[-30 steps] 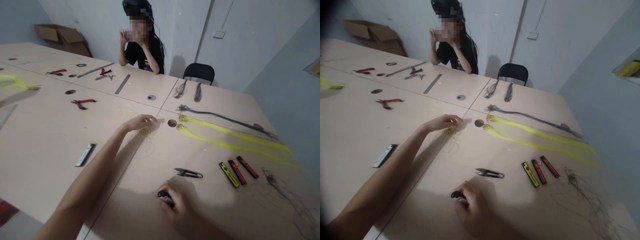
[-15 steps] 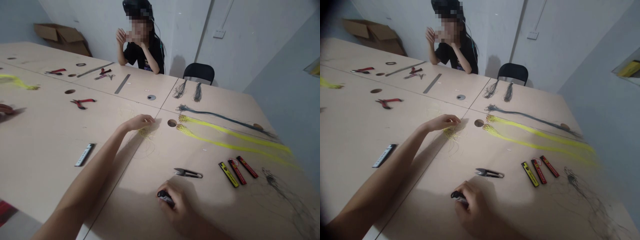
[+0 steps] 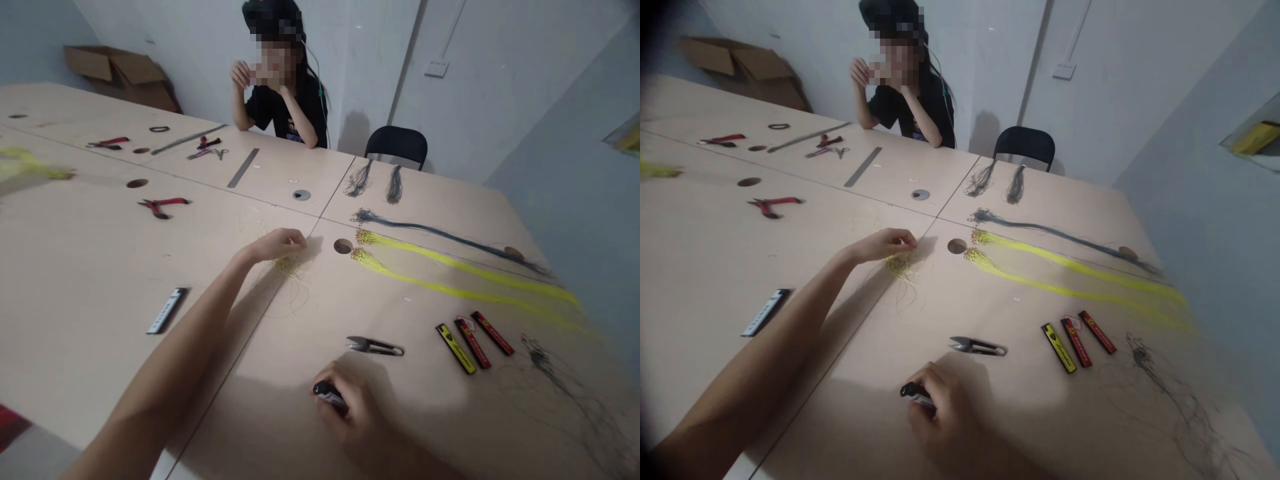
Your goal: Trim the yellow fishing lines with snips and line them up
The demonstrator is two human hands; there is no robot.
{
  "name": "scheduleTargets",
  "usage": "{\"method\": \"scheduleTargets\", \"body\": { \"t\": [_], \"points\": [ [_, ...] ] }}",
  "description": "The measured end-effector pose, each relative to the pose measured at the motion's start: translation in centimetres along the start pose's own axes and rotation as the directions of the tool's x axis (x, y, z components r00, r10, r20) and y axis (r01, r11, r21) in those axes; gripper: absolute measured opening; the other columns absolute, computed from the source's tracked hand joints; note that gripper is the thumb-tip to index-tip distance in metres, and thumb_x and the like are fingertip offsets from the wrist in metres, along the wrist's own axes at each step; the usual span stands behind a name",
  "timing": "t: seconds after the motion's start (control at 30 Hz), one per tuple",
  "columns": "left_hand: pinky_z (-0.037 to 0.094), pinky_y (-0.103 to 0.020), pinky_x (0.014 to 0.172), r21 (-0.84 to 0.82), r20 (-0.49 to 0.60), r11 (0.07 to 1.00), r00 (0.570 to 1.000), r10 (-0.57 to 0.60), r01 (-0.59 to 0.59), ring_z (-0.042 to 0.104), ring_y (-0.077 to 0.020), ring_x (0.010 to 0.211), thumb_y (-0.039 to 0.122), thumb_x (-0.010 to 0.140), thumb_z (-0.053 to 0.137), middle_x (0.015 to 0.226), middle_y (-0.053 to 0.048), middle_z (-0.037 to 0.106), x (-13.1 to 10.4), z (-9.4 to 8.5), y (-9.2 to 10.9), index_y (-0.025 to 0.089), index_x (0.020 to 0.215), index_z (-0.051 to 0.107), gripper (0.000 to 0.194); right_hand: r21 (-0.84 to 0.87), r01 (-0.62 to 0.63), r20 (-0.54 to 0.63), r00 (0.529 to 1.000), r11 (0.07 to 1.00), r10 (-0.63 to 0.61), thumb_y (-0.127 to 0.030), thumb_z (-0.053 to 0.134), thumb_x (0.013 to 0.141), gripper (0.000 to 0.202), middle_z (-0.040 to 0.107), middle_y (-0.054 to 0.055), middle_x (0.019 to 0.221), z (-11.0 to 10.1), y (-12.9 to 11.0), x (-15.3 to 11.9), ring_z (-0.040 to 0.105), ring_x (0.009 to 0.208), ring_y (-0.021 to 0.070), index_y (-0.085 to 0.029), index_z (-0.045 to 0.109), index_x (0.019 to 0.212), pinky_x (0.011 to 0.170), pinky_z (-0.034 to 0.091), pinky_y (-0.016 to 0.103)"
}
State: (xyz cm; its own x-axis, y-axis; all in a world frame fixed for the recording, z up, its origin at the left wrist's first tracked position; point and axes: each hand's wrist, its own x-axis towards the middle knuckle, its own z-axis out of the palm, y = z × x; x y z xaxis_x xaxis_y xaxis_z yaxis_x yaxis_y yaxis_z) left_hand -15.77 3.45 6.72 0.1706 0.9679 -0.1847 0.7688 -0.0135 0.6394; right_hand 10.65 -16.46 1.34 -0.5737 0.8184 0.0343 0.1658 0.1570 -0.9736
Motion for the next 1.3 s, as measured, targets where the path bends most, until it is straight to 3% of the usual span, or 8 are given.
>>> {"method": "scheduleTargets", "body": {
  "t": [0.2,0.37,0.47,0.57,0.67,0.87,1.0,1.3],
  "points": [
    [0.046,-0.028,0.068,0.027,-0.023,0.998,0.998,0.059,-0.058,0.061,-0.0173,0.076,0.036,0.080,0.054,0.091,-0.007,0.069,0.0,-0.4,0.1,0.016,0.087,0.067,0.024,-0.008,0.030,-0.034,0.999,1.000,-0.030,-0.010,0.050,0.078,0.013,0.057,-0.001,0.078,0.2,0.7,0.0,0.055,0.074,0.0139,-0.022,0.055,0.083,0.068,0.040,0.025],
    [0.039,-0.040,0.104,0.073,-0.113,0.954,0.948,0.297,-0.291,0.055,-0.0269,0.119,0.045,0.081,0.058,0.105,-0.007,0.071,0.1,-1.1,-0.1,0.020,0.081,0.069,0.027,0.004,0.130,-0.159,0.979,0.992,-0.128,-0.011,0.052,0.080,0.013,0.060,0.002,0.086,0.1,0.4,0.1,0.058,0.082,0.0154,-0.022,0.058,0.085,0.075,0.045,0.026],
    [0.032,-0.042,0.111,0.034,-0.132,0.951,0.942,0.308,-0.307,0.049,-0.0282,0.129,0.049,0.079,0.063,0.111,-0.006,0.071,-0.1,-1.7,0.1,0.021,0.080,0.072,0.029,0.030,0.086,-0.267,0.961,0.996,-0.075,-0.016,0.056,0.082,0.006,0.060,0.002,0.083,-1.0,-1.4,1.2,0.057,0.076,0.0147,-0.021,0.059,0.084,0.069,0.046,0.025],
    [0.040,-0.039,0.104,-0.048,-0.101,0.970,0.968,0.232,-0.237,0.059,-0.0262,0.116,0.050,0.078,0.065,0.111,-0.006,0.072,-0.6,-2.3,0.5,0.020,0.083,0.073,0.032,0.106,-0.004,-0.335,0.942,0.994,0.039,-0.028,0.060,0.082,0.007,0.058,-0.001,0.073,-2.6,-3.9,4.3,0.051,0.063,0.0127,-0.021,0.059,0.083,0.057,0.043,0.023],
    [0.048,-0.035,0.091,-0.129,-0.034,0.972,0.981,0.193,-0.195,0.066,-0.0219,0.097,0.050,0.079,0.063,0.099,-0.005,0.074,-0.9,-2.4,0.8,0.019,0.089,0.072,0.034,0.072,0.025,-0.372,0.928,0.997,0.003,-0.034,0.064,0.078,0.015,0.059,-0.001,0.072,-3.9,-5.4,9.2,0.053,0.065,0.0137,-0.021,0.062,0.083,0.059,0.043,0.024],
    [0.050,-0.031,0.083,-0.204,0.019,0.945,0.964,0.267,-0.257,0.067,-0.0190,0.089,0.047,0.077,0.064,0.093,-0.005,0.075,-1.1,-2.1,1.0,0.017,0.089,0.071,0.032,-0.081,-0.083,-0.479,0.877,0.993,0.034,-0.034,0.062,0.073,0.016,0.056,-0.003,0.062,-4.1,-4.5,18.2,0.053,0.063,0.0141,-0.018,0.063,0.072,0.062,0.041,0.025],
    [0.050,-0.030,0.082,-0.186,0.047,0.942,0.955,0.292,-0.279,0.067,-0.0189,0.088,0.039,0.078,0.061,0.090,-0.005,0.075,-1.4,-2.0,1.6,0.017,0.088,0.071,0.026,-0.112,-0.150,-0.476,0.876,0.982,0.079,-0.034,0.063,0.072,0.017,0.056,-0.002,0.060,-3.6,-3.4,19.6,0.053,0.062,0.0147,-0.018,0.061,0.067,0.059,0.038,0.024],
    [0.051,-0.029,0.078,-0.187,0.021,0.944,0.960,0.280,-0.272,0.068,-0.0188,0.083,0.035,0.073,0.063,0.086,-0.006,0.076,-1.5,-1.7,2.0,0.016,0.085,0.071,0.024,-0.173,-0.175,-0.507,0.860,0.969,0.065,-0.037,0.061,0.071,0.021,0.047,-0.004,0.055,-3.8,-3.4,19.4,0.048,0.060,0.0141,-0.019,0.057,0.062,0.055,0.031,0.023]
  ]
}}
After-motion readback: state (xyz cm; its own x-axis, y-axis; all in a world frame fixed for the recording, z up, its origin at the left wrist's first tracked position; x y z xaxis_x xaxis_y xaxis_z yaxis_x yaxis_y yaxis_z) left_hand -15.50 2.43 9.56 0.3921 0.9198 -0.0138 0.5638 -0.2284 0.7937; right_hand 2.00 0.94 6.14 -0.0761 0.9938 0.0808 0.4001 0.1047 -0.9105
